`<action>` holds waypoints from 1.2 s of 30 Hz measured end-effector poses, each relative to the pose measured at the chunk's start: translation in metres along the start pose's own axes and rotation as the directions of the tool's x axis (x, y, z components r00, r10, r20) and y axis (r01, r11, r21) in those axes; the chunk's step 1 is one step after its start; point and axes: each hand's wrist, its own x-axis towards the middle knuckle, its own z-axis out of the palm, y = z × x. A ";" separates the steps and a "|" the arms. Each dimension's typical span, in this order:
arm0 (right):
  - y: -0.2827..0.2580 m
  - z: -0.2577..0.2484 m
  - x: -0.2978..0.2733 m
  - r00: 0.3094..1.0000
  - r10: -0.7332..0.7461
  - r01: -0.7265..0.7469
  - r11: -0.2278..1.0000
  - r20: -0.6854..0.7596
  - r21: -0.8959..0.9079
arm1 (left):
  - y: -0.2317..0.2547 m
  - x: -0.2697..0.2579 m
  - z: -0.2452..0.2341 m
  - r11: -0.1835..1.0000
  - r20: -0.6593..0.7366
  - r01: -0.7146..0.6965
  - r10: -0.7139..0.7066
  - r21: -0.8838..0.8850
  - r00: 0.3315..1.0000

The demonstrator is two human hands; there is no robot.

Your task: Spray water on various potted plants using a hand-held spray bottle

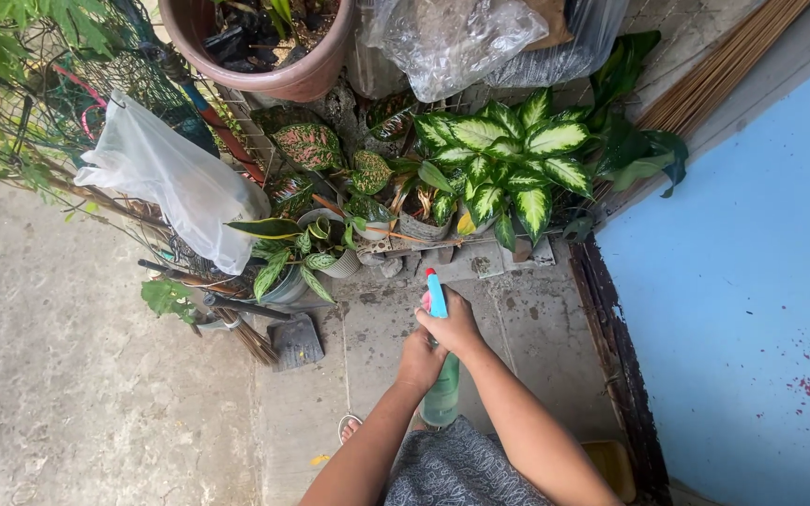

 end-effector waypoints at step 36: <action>-0.011 -0.009 0.031 0.947 0.127 -0.086 0.985 -0.294 0.149 | 0.054 0.060 -0.015 0.955 0.202 -0.085 0.027 0.285 0.979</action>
